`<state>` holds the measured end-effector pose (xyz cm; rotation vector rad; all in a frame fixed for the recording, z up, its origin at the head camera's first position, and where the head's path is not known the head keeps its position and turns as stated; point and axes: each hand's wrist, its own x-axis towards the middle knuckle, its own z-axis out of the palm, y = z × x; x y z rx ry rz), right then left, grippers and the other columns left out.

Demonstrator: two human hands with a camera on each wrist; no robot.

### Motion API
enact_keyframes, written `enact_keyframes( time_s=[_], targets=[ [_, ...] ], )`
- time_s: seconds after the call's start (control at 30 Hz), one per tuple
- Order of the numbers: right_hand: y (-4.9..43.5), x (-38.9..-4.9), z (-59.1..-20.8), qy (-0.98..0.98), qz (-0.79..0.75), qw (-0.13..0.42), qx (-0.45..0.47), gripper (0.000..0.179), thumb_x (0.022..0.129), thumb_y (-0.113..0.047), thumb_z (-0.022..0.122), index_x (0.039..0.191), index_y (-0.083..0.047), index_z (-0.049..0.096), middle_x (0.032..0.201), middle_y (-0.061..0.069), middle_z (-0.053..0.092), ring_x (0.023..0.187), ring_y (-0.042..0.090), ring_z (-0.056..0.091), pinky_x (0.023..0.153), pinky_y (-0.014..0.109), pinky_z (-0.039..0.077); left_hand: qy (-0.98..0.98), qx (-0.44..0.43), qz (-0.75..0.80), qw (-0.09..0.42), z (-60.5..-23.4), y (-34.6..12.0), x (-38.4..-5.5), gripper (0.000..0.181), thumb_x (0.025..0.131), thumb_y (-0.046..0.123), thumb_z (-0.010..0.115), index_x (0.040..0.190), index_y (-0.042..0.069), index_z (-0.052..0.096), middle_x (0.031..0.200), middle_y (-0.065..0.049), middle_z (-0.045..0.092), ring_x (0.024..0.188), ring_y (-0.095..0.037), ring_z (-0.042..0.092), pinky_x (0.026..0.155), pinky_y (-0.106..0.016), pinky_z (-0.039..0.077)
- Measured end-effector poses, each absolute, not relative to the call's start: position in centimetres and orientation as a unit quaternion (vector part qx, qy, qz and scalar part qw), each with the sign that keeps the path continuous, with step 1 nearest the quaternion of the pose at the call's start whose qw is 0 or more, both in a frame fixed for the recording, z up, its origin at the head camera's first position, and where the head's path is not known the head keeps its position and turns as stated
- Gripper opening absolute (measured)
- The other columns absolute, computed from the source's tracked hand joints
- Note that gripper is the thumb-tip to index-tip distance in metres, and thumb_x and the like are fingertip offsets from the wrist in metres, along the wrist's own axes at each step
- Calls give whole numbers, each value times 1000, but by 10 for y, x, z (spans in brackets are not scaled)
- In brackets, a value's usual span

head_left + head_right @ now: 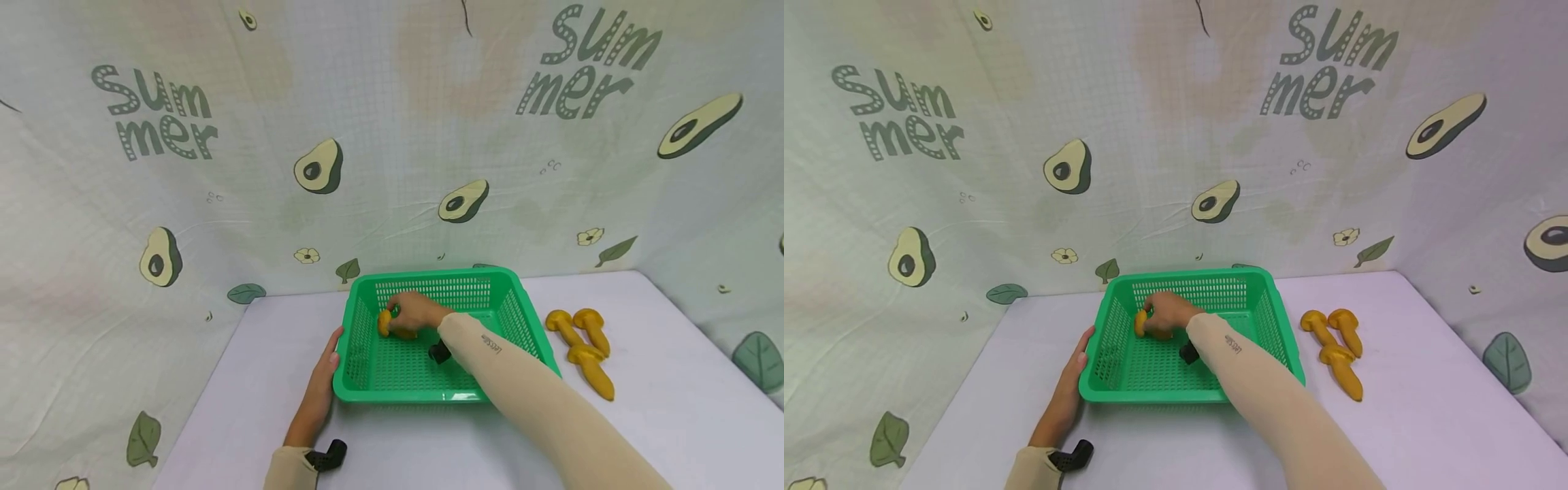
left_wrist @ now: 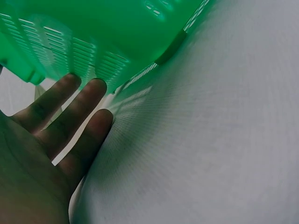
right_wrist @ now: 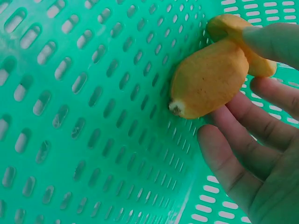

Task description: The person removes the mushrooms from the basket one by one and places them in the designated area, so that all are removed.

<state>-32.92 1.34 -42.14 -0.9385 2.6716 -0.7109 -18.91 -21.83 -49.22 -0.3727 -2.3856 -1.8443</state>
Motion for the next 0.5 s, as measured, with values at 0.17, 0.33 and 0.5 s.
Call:
enact_keyframes(
  time_s=[0.17,0.33,0.5],
  targets=[
    [12,-328,-423,908,-248,119,-315,43,91,-24,73,129,-4,65,124,10,66,107,22,61,91,38,52,-780,-128,-610,51,-494,-219,-189,51,110,38,23,161,29,22,165,1,19,150,-24,11,116,-62,6],
    [11,-327,-424,909,-243,126,-315,48,93,-22,69,137,-6,61,136,10,60,122,26,56,99,41,48,-782,-130,-607,54,-493,-219,-189,51,110,36,22,161,28,22,165,0,18,150,-25,11,117,-61,6],
    [10,-328,-424,907,-236,119,-329,45,93,-20,68,135,-6,62,133,10,62,118,26,58,97,41,49,-782,-133,-607,54,-492,-218,-191,51,111,34,22,161,28,21,165,0,18,150,-24,11,117,-61,6]
  ],
)
